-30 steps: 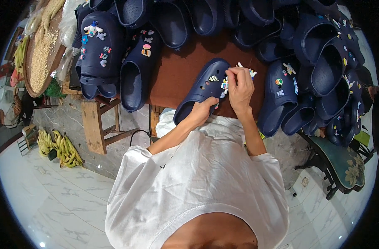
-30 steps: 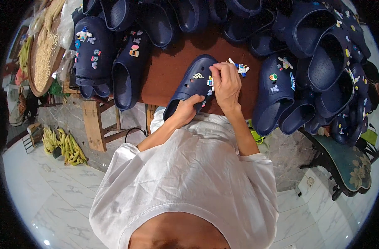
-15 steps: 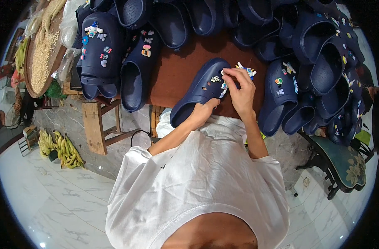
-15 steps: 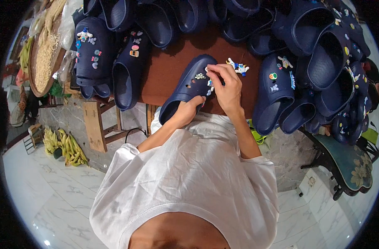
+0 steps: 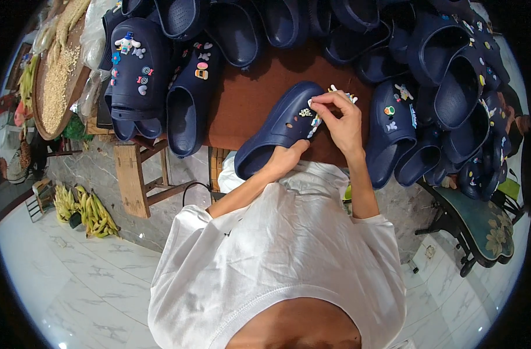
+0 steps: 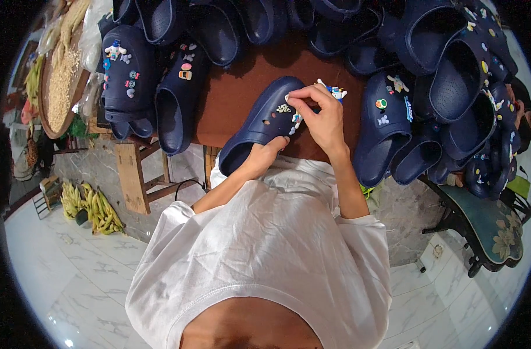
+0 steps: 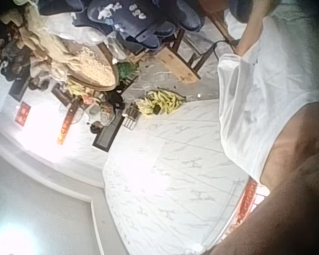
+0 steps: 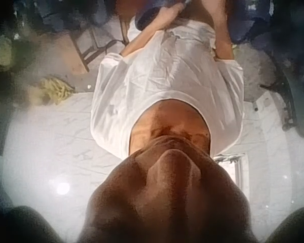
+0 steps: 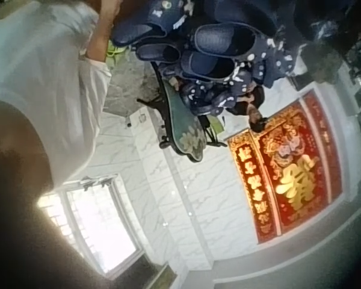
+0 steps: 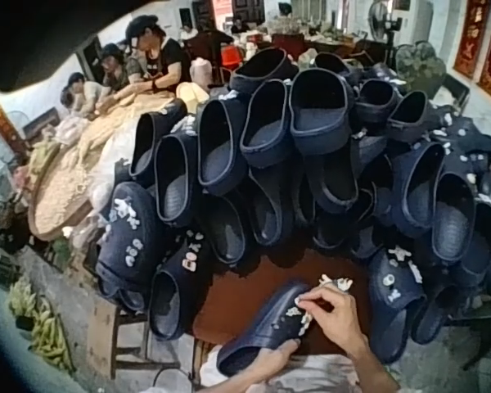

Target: Attaching decorative shoe charms into the holes of blue clog-style shoes.

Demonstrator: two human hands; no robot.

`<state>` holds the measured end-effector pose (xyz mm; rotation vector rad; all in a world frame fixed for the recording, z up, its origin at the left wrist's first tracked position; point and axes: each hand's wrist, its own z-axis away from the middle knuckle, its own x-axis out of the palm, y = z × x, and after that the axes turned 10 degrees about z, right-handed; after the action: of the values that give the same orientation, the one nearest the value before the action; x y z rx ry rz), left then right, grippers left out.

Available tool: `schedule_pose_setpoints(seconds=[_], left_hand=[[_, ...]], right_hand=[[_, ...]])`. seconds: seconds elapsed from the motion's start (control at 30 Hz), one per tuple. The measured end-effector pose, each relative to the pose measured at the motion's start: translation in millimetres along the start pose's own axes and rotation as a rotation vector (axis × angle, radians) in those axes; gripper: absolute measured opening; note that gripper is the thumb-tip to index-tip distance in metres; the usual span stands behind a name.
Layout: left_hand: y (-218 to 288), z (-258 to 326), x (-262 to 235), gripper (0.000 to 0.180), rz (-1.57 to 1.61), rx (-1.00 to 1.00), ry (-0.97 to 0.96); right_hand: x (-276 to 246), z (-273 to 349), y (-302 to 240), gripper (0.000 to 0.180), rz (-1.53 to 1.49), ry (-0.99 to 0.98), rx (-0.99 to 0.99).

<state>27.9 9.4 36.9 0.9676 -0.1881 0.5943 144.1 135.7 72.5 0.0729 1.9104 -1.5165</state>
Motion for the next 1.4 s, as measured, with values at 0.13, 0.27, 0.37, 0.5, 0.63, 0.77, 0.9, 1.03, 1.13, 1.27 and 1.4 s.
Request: schedule_pose_setpoints(seconds=[0.13, 0.27, 0.37, 0.5, 0.63, 0.77, 0.9, 1.03, 1.13, 1.27, 1.4], left_hand=[[6, 6, 8, 0.044, -0.065, 0.107, 0.049], [13, 5, 3, 0.043, -0.071, 0.037, 0.007], [8, 3, -4, 0.027, -0.066, 0.033, 0.022], [23, 7, -3, 0.010, -0.079, -0.039, 0.032], [21, 4, -8, 0.011, -0.069, -0.006, 0.013], [22, 2, -11, 0.009, -0.102, -0.010, 0.008], [9, -16, -22, 0.022, 0.236, -0.041, -0.044], [23, -11, -7, 0.031, 0.459, -0.095, 0.040], [26, -10, -15, 0.035, 0.570, -0.101, -0.039], [26, -7, -20, 0.033, 0.699, -0.046, -0.025], [20, -5, -22, 0.029, 0.693, 0.030, 0.031]], right_hand=[[-4, -8, 12, 0.032, 0.011, -0.047, 0.083], [-1, -14, 36, 0.052, -0.177, -0.169, 0.138], [-1, -21, 38, 0.052, -0.291, -0.309, 0.201], [4, -27, 43, 0.055, -0.381, -0.394, 0.186], [11, -28, 42, 0.054, -0.311, -0.392, 0.134], [14, -28, 38, 0.051, -0.320, -0.367, 0.127], [21, -27, 35, 0.053, -0.360, -0.278, 0.208], [25, -31, 41, 0.055, -0.425, -0.236, 0.341], [23, -34, 43, 0.054, -0.413, -0.241, 0.372], [26, -41, 42, 0.054, -0.380, -0.217, 0.399], [30, -41, 44, 0.047, -0.249, -0.163, 0.319]])
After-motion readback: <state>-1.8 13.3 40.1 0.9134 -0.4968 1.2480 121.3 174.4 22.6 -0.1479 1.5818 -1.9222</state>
